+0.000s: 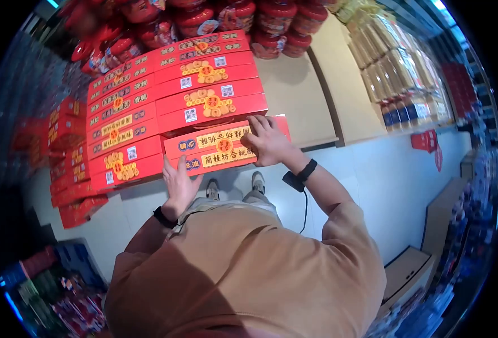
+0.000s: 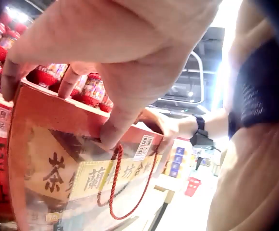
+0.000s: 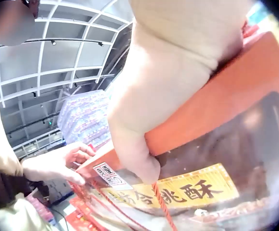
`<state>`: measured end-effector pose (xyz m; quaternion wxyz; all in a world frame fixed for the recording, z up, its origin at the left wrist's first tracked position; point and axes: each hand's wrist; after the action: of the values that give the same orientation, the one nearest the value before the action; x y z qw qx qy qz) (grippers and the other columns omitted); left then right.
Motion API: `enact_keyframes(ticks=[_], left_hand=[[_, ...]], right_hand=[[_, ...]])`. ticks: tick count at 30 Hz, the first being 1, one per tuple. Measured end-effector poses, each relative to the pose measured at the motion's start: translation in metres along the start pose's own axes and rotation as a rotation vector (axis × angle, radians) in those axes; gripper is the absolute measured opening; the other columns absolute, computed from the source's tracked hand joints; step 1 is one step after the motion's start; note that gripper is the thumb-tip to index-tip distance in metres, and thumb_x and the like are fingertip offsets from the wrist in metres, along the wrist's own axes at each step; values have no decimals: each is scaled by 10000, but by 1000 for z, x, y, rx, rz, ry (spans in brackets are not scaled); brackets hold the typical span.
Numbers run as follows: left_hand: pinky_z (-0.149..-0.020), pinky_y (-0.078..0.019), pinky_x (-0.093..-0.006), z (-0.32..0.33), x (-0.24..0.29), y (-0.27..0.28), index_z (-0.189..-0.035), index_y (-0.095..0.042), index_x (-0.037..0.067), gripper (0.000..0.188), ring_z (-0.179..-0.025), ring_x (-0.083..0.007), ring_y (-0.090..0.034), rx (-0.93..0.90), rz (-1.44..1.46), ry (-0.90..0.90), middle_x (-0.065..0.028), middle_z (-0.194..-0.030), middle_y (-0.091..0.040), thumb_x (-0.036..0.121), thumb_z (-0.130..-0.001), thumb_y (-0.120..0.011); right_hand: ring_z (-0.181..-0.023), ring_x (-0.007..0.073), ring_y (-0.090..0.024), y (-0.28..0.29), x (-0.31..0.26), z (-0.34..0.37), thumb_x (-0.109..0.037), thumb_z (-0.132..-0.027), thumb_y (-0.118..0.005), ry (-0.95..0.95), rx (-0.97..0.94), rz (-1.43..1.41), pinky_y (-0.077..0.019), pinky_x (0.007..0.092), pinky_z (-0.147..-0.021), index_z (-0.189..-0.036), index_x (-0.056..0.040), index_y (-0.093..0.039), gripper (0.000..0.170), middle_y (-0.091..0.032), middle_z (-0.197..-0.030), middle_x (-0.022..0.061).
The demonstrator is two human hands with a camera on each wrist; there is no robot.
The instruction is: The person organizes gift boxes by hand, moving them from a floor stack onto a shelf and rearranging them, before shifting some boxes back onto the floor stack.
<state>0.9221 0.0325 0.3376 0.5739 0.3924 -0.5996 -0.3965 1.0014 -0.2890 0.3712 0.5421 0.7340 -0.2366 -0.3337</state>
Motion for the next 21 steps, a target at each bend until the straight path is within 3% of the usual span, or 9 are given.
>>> enact_keyframes(ticks=[5,8,9,12,13,16,18,19,21], left_hand=[[-1208,-229,-617,-3,34,-27,-1590,-365,152,1017,-1497,-511,-223,-43,-92,-103,-263,-1629,-235,388,-747,-884],[-1217,-214,-616,-14,37,-43,-1613,-342,211,993,-1499,-508,-226,42,-216,-109,-258,-1648,-221,370,-781,-861],[-1218,-215,-614,-21,32,-47,-1612,-350,252,952,-1497,-495,-244,62,-173,-105,-239,-1662,-220,346,-803,-842],[-1206,-242,-609,-27,30,-51,-1595,-390,254,931,-1480,-493,-294,97,-213,-114,-231,-1640,-283,325,-788,-849],[-1199,-263,-588,-26,32,-49,-1582,-419,237,929,-1472,-478,-315,110,-247,-119,-228,-1631,-302,301,-765,-857],[-1187,-295,-560,-33,26,-39,-1578,-426,225,950,-1462,-465,-335,26,-176,-70,-222,-1626,-310,269,-734,-859],[-1114,-390,-547,-34,15,-35,-1537,-485,157,1001,-1415,-448,-421,119,-159,-159,-245,-1553,-408,238,-632,-905],[-1090,-420,-552,-42,9,-42,-1513,-516,124,989,-1394,-456,-447,160,-111,-216,-254,-1533,-432,232,-610,-903],[-1096,-413,-589,-46,13,-49,-1429,-599,77,886,-1408,-463,-441,214,-201,-198,-279,-1486,-487,245,-605,-879]], right_hand=[[-1355,496,-434,-27,13,-11,-295,-589,-823,-20,10,-89,-328,590,-1117,-1141,-97,-618,621,-471,-1431,338],[-1363,451,-438,-35,15,-18,-291,-615,-828,-6,92,-146,-328,574,-1119,-1140,-109,-617,595,-498,-1426,270],[-1360,397,-454,-35,22,-17,-341,-636,-857,85,62,-135,-337,565,-1108,-1126,-118,-617,589,-512,-1417,189],[-1326,363,-477,-45,23,3,-415,-623,-888,78,149,-59,-358,551,-1082,-1147,-115,-603,668,-512,-1408,138],[-1321,376,-476,-40,26,13,-492,-614,-909,23,199,-23,-360,541,-1081,-1193,-98,-588,770,-492,-1422,184],[-1334,395,-462,-51,42,58,-487,-626,-945,-250,447,-69,-361,551,-1108,-1270,-57,-559,865,-470,-1427,247],[-1281,434,-482,-92,62,95,-547,-627,-934,-537,369,-166,-407,551,-1068,-1370,29,-470,1049,-457,-1425,300],[-1273,412,-514,-113,71,114,-534,-612,-958,-666,244,-424,-447,525,-1055,-1451,80,-369,1194,-443,-1444,298],[-1322,381,-528,-139,66,129,-493,-613,-986,-886,113,-927,-465,476,-1080,-1604,12,-114,1413,-377,-1547,274]])
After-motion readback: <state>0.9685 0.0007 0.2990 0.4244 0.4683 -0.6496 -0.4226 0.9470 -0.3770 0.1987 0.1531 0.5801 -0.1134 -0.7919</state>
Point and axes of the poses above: each hand's wrist, its own z-axis away from the middle knuckle, its own y-axis out of the back of the hand, x = y × z
